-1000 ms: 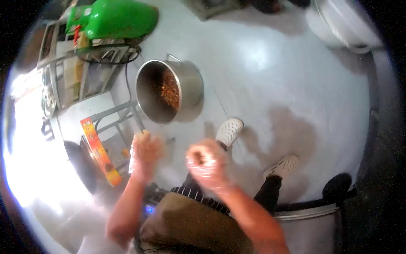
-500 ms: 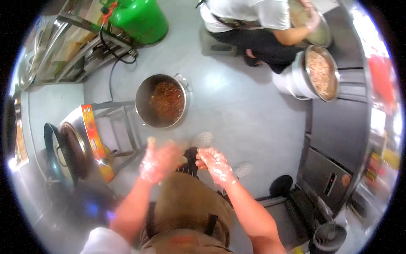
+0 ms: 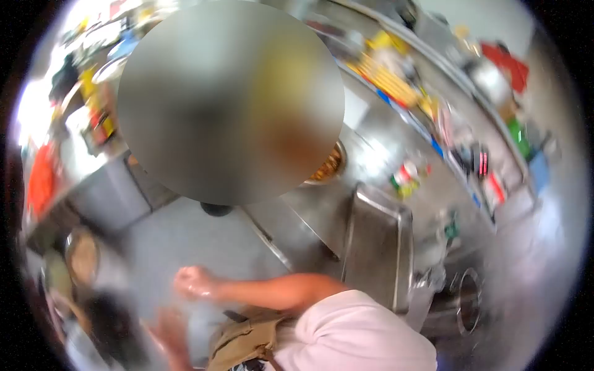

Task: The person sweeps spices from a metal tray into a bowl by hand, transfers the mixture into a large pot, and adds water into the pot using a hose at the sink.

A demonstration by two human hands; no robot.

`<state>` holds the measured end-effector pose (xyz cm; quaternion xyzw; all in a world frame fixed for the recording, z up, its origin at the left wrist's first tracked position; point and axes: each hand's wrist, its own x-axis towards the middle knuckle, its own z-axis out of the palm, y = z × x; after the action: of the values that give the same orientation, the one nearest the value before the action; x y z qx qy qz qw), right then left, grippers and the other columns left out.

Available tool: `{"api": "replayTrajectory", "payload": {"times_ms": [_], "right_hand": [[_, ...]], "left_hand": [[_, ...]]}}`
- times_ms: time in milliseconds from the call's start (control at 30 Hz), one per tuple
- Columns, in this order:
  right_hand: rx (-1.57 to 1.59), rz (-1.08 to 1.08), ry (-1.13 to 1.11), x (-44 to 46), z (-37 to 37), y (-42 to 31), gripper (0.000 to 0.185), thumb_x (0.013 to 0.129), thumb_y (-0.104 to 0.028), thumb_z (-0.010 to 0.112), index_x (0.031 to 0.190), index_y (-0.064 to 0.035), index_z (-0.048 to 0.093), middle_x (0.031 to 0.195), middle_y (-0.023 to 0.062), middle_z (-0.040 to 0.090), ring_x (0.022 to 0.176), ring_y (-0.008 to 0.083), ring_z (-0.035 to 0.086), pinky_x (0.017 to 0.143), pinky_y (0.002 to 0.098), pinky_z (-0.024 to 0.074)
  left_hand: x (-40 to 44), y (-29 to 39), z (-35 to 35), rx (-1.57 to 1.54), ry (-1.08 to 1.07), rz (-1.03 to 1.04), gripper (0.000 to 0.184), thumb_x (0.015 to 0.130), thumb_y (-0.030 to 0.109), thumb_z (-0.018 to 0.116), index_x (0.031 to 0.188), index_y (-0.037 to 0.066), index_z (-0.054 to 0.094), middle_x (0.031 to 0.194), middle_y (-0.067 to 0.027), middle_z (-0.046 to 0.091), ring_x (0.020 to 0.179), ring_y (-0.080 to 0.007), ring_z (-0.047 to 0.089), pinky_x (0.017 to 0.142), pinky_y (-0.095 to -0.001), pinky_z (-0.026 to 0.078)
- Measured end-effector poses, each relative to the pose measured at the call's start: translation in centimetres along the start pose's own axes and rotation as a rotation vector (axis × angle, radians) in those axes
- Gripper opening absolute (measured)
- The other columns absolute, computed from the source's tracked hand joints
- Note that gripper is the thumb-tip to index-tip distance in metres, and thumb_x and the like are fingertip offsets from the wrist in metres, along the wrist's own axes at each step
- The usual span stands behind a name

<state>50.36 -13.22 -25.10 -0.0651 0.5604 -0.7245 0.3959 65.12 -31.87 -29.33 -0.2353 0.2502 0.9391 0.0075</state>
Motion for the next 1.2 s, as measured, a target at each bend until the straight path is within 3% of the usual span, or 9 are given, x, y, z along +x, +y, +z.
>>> {"api": "replayTrajectory", "payload": {"times_ms": [200, 367, 567, 733, 867, 967, 1067, 1133, 1200], "right_hand": [[0.085, -0.377, 0.759, -18.2, -19.9, -7.3, 0.023, 0.095, -0.028, 0.068, 0.104, -0.0069, 0.062, 0.08, -0.0018, 0.058, 0.069, 0.0091, 0.054, 0.062, 0.0287, 0.0483], [-0.363, -0.057, 1.416, -35.3, -34.1, -1.4, 0.028, 0.09, -0.027, 0.074, 0.101, -0.0035, 0.064, 0.082, -0.0012, 0.062, 0.074, 0.0068, 0.057, 0.064, 0.026, 0.0502], [-1.005, 0.203, 1.308, -33.5, -36.6, 4.0, 0.055, 0.086, -0.05, 0.072, 0.099, 0.0019, 0.058, 0.093, 0.0151, 0.067, 0.085, 0.0262, 0.068, 0.075, 0.0383, 0.0555], [-1.09, 0.297, 1.191, -31.7, -37.7, 3.8, 0.041, 0.086, -0.034, 0.066, 0.1, 0.0024, 0.055, 0.093, 0.0206, 0.066, 0.085, 0.0352, 0.067, 0.074, 0.0454, 0.054], [-0.361, 0.184, 1.101, -34.4, -37.2, 6.5, 0.03, 0.082, -0.02, 0.063, 0.099, 0.0035, 0.054, 0.088, 0.0235, 0.064, 0.081, 0.0423, 0.064, 0.071, 0.0524, 0.0509], [-1.098, 0.002, 1.434, -36.7, -30.7, 1.8, 0.022, 0.081, -0.015, 0.06, 0.094, 0.0006, 0.053, 0.082, 0.0215, 0.063, 0.075, 0.0426, 0.062, 0.067, 0.0527, 0.0496], [-1.12, 0.23, 1.362, -40.0, -27.2, 0.5, 0.022, 0.083, -0.012, 0.06, 0.104, -0.0083, 0.055, 0.073, 0.0132, 0.059, 0.067, 0.0344, 0.061, 0.055, 0.0488, 0.0477], [-0.741, 0.132, 1.34, -43.8, -28.1, 5.7, 0.034, 0.089, -0.017, 0.061, 0.121, -0.0118, 0.053, 0.084, 0.0054, 0.061, 0.067, 0.0241, 0.059, 0.054, 0.0402, 0.0472], [0.483, -0.386, 1.15, -49.5, -31.0, 12.8, 0.046, 0.094, -0.022, 0.061, 0.139, -0.0154, 0.051, 0.094, -0.0025, 0.062, 0.066, 0.0137, 0.058, 0.052, 0.0317, 0.0468]], "left_hand": [[9.0, -8.8, 9.2, 0.523, -0.265, -0.164, 0.066, 0.095, 0.062, 0.047, 0.128, 0.005, 0.058, 0.109, -0.0117, 0.067, 0.1, -0.0274, 0.061, 0.084, -0.0408, 0.046], [9.5, -19.0, 24.7, 0.921, -0.273, -0.296, 0.051, 0.097, 0.046, 0.052, 0.12, 0.002, 0.061, 0.101, -0.0108, 0.068, 0.093, -0.0187, 0.062, 0.076, -0.0298, 0.047], [10.4, -27.2, 31.6, 1.231, -0.515, -0.547, 0.043, 0.099, 0.037, 0.053, 0.117, -0.001, 0.062, 0.109, -0.0109, 0.069, 0.096, -0.0193, 0.065, 0.081, -0.0283, 0.051], [11.0, -28.8, 32.0, 1.147, -0.379, -0.571, 0.039, 0.096, 0.026, 0.057, 0.122, -0.004, 0.062, 0.112, -0.0109, 0.068, 0.095, -0.0184, 0.064, 0.086, -0.0314, 0.052], [9.6, -27.4, 31.3, 1.216, -0.469, -0.59, 0.04, 0.096, 0.028, 0.059, 0.121, -0.003, 0.062, 0.11, -0.0104, 0.068, 0.095, -0.0194, 0.065, 0.088, -0.0316, 0.052], [8.3, -27.0, 29.7, 1.159, -0.563, -0.723, 0.044, 0.096, 0.03, 0.059, 0.124, -0.003, 0.059, 0.111, -0.0124, 0.067, 0.098, -0.0224, 0.064, 0.09, -0.0354, 0.051], [7.1, -29.9, 27.1, 1.096, -0.663, -1.015, 0.058, 0.096, 0.036, 0.06, 0.139, -0.002, 0.048, 0.123, -0.0174, 0.064, 0.108, -0.029, 0.062, 0.098, -0.0423, 0.049], [6.2, -32.4, 24.6, 1.08, -0.961, -1.032, 0.056, 0.097, 0.037, 0.059, 0.143, 0.007, 0.047, 0.134, -0.0127, 0.056, 0.112, -0.0273, 0.059, 0.099, -0.0423, 0.049], [4.7, -34.5, 22.0, 0.892, -1.116, -1.011, 0.048, 0.099, 0.037, 0.055, 0.141, 0.015, 0.051, 0.137, -0.007, 0.052, 0.109, -0.0238, 0.057, 0.092, -0.0419, 0.05]]}}
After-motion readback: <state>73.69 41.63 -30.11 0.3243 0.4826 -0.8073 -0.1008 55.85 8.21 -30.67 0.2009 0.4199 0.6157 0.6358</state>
